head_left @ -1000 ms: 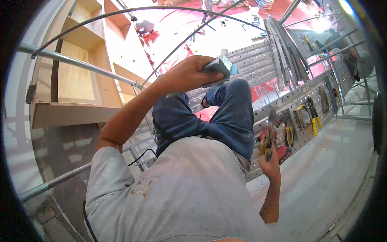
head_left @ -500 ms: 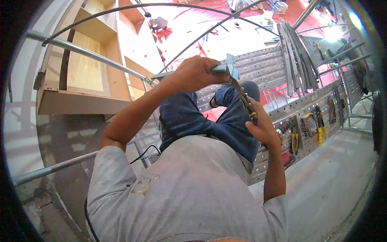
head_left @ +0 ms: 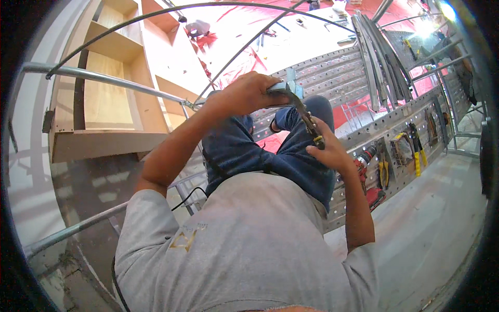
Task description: The person cuts a metal stud profile using metal snips while standing on scaffolding, then fits the piece into the metal framework on the ceiling.
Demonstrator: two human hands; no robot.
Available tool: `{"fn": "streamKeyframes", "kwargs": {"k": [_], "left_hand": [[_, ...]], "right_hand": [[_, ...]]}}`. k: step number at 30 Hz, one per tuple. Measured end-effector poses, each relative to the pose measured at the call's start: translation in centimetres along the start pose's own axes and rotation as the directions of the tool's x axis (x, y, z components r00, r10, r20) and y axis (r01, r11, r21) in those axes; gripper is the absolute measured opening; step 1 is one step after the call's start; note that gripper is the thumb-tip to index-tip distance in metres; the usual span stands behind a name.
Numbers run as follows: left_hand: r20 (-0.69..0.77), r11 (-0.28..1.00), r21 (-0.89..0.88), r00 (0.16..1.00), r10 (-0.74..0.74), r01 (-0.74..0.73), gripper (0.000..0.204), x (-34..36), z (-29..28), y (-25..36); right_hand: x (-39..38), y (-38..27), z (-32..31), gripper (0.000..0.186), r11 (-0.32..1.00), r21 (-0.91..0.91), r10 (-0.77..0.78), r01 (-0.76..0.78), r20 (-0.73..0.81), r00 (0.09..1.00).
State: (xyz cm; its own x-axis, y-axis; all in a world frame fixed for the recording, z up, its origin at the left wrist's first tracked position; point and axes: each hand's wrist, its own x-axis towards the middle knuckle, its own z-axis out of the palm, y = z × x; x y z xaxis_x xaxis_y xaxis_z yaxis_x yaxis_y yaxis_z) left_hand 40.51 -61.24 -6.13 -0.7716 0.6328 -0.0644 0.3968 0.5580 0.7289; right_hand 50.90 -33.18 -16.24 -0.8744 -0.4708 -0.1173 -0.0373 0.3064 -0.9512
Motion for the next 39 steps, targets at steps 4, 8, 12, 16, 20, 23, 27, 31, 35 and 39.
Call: {"fn": "streamKeyframes", "kwargs": {"k": [4,8,12,16,20,23,27,31,35,39], "left_hand": [[0.029,1.0,0.017,0.999,0.02,-0.02,0.032,0.0,-0.2,-0.8],[-0.01,0.997,0.054,0.999,0.048,-0.047,0.031,0.1,0.3,-0.7],[0.011,0.997,-0.074,0.999,-0.032,0.033,0.031,0.2,1.0,-0.3],[0.027,0.997,0.034,0.997,-0.073,0.072,0.03,0.7,0.9,0.0],[0.03,0.999,-0.003,0.998,-0.046,0.047,0.029,0.9,0.9,0.2],[0.061,0.995,-0.05,0.994,-0.088,0.091,0.028,1.1,0.4,0.8],[0.035,0.996,-0.059,0.997,-0.064,0.066,0.026,1.1,0.6,-0.2],[0.001,0.995,-0.101,1.0,-0.011,0.011,0.027,1.0,1.1,-1.4],[0.108,0.97,-0.213,0.99,-0.094,0.115,0.027,0.9,2.4,-0.8],[0.103,0.988,-0.133,0.993,-0.061,0.074,0.026,0.9,2.3,1.2]], "right_hand": [[0.1,0.3,1.2,0.079,0.995,-0.089,0.024,-0.034,-0.101,0.995],[0.0,0.7,1.1,0.074,0.992,-0.13,-0.013,-0.004,-0.128,0.992],[0.4,1.5,1.1,0.067,0.995,-0.093,-0.052,0.038,-0.153,0.987],[0.8,1.5,0.8,0.061,0.98,-0.19,-0.099,0.064,-0.179,0.979],[1.2,1.5,0.8,0.053,0.986,-0.167,-0.055,0.021,-0.201,0.978],[1.7,2.2,1.2,0.046,0.983,-0.181,-0.066,0.021,-0.242,0.968],[2.5,3.7,2.1,0.046,0.988,-0.152,-0.065,0.021,-0.29,0.955],[2.0,2.0,1.7,0.053,0.98,-0.154,-0.168,0.127,-0.29,0.942],[0.4,-0.4,1.4,0.057,0.883,-0.468,-0.203,0.037,-0.31,0.929],[-0.6,-0.1,1.8,0.053,0.91,-0.413,-0.209,0.045,-0.36,0.909]]}}
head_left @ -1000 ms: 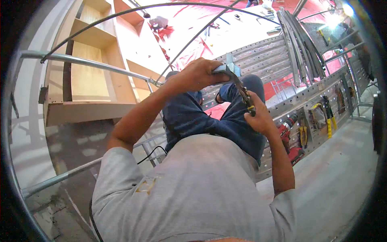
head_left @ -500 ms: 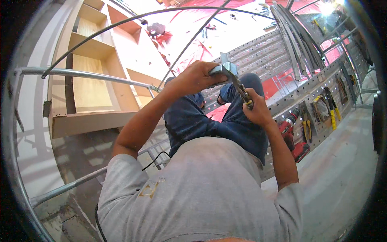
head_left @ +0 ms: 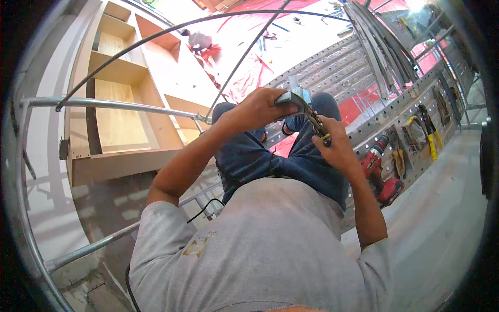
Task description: The person cuts a metal stud profile using metal snips while standing on scaffolding, then fits the piece into the metal framework on the ceiling.
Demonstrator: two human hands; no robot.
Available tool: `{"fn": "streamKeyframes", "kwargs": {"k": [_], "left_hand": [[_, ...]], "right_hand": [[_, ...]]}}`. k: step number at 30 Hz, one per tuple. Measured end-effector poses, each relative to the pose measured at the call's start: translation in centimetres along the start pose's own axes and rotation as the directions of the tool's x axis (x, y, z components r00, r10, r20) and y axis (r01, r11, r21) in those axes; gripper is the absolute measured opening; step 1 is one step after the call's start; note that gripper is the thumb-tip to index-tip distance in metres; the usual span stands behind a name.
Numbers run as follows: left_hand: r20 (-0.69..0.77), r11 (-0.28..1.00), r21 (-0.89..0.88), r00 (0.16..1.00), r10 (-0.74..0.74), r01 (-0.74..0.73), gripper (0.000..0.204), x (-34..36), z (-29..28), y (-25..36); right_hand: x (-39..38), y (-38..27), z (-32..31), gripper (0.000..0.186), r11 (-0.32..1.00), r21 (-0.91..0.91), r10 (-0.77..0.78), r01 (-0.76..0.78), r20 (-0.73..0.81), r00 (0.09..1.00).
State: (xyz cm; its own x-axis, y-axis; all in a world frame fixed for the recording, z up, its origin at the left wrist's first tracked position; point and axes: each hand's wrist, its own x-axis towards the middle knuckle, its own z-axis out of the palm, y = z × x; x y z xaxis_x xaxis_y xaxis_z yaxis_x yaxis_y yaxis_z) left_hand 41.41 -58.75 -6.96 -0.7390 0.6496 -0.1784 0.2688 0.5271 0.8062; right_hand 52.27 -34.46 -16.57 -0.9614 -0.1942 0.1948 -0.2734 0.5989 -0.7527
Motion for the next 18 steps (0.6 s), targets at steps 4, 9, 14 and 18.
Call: {"fn": "streamKeyframes", "kwargs": {"k": [4,9,14,18], "left_hand": [[0.011,1.0,-0.006,0.999,-0.031,0.031,0.025,-0.3,0.8,0.5],[-0.013,0.996,0.087,1.0,0.001,0.0,0.025,0.2,0.3,0.5],[0.03,0.999,-0.016,0.998,-0.049,0.05,0.027,0.8,0.4,-0.1],[0.04,0.942,0.1,0.948,0.317,-0.319,0.03,1.1,1.7,-3.8]], "right_hand": [[-0.1,-0.3,-0.5,0.048,0.922,0.301,0.211,-0.244,0.137,0.968],[0.9,0.6,0.2,0.038,0.95,0.274,0.124,-0.148,0.105,0.987],[0.8,3.5,3.2,0.036,0.968,0.239,0.084,-0.081,-0.003,0.996],[2.2,3.4,4.4,0.036,0.957,0.287,0.062,-0.048,-0.04,0.997]]}}
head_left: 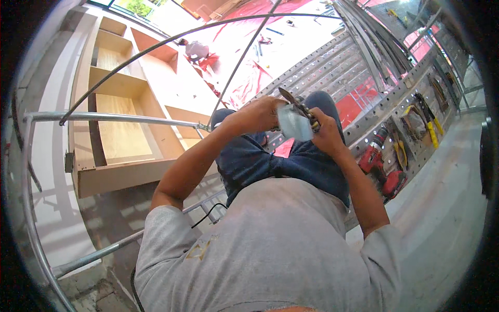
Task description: The person cuts a metal stud profile using metal snips while standing on scaffolding, then fits the piece into the metal framework on the ceiling.
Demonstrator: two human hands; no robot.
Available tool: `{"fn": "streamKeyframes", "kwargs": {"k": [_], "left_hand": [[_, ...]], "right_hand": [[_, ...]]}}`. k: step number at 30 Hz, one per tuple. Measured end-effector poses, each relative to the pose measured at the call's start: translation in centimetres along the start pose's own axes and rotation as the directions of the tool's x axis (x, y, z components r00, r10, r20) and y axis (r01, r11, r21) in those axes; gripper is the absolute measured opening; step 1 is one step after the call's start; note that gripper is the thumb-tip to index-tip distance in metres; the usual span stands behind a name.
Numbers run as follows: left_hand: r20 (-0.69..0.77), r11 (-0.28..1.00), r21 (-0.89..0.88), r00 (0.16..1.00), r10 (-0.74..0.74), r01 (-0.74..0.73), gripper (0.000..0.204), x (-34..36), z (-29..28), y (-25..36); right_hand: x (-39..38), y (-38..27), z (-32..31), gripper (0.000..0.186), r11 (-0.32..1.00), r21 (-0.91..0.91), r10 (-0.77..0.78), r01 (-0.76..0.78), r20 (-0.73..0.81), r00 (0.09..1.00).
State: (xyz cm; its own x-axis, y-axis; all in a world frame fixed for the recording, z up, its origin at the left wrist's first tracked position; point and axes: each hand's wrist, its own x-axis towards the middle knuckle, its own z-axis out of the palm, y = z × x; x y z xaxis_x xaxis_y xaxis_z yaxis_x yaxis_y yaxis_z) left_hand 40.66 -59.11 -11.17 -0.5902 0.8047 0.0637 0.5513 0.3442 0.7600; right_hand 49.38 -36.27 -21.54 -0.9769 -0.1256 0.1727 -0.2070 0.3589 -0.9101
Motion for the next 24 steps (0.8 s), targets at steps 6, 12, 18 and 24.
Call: {"fn": "streamKeyframes", "kwargs": {"k": [6,12,18,24], "left_hand": [[0.231,0.923,-0.136,0.918,-0.324,0.36,0.031,1.3,-1.4,2.2],[0.204,0.747,-0.373,0.834,-0.512,0.55,0.028,0.6,-1.4,6.0],[0.264,0.757,-0.297,0.812,-0.52,0.582,0.032,-1.0,-0.4,2.2],[0.178,0.619,-0.444,0.741,-0.648,0.648,0.051,-3.9,-3.4,2.0]], "right_hand": [[-1.4,0.6,-2.3,0.035,0.987,0.073,0.157,-0.143,-0.262,0.952],[-5.1,-1.7,-7.6,0.035,0.887,0.31,0.408,-0.341,-0.183,0.895],[-15.6,0.2,-12.4,0.065,0.725,0.184,0.674,-0.664,-0.389,0.628],[-20.6,-1.3,-22.8,0.069,0.485,-0.285,0.666,-0.827,-0.493,0.561]]}}
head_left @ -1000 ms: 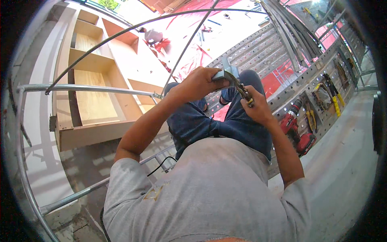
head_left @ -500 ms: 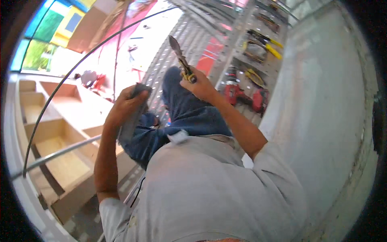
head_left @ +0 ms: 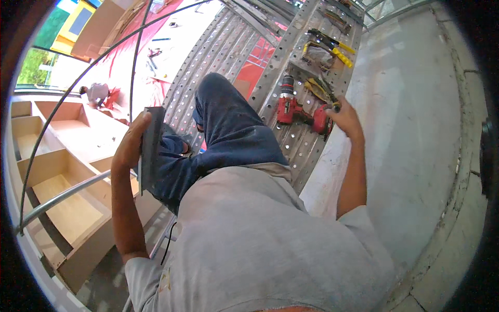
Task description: The person cuts a metal stud profile using metal snips while standing on scaffolding, then fits the piece into the metal framework on the ceiling.
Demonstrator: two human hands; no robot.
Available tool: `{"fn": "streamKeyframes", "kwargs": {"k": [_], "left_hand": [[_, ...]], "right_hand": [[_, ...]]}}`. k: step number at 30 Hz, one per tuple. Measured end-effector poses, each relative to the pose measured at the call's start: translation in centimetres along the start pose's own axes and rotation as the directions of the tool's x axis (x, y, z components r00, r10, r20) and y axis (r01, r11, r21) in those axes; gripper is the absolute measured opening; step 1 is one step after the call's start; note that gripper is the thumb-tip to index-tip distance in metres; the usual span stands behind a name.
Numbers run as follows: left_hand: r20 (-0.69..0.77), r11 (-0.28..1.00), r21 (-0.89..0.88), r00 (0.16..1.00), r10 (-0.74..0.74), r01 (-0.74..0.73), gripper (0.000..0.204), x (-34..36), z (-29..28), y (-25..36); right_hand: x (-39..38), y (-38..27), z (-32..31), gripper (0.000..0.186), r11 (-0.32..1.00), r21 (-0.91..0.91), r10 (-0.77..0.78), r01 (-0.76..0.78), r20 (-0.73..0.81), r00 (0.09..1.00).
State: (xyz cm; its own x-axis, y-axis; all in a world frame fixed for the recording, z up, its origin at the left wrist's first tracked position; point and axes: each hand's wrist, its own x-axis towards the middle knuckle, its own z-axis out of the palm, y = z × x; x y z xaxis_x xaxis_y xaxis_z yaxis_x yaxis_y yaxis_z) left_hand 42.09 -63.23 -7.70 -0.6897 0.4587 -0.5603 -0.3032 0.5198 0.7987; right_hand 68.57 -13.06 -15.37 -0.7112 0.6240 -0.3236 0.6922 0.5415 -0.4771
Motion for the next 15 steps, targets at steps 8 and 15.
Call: {"fn": "streamKeyframes", "kwargs": {"k": [8,15], "left_hand": [[-0.016,0.997,0.01,0.997,0.072,-0.071,0.062,-1.3,1.1,2.5],[-0.017,0.796,-0.596,0.993,0.117,-0.104,0.058,-2.6,-2.6,-0.9]], "right_hand": [[9.5,3.3,-6.6,0.057,0.927,-0.357,-0.051,0.111,0.173,0.984],[21.4,6.2,-4.3,0.095,0.813,-0.432,-0.158,0.39,0.481,0.862]]}}
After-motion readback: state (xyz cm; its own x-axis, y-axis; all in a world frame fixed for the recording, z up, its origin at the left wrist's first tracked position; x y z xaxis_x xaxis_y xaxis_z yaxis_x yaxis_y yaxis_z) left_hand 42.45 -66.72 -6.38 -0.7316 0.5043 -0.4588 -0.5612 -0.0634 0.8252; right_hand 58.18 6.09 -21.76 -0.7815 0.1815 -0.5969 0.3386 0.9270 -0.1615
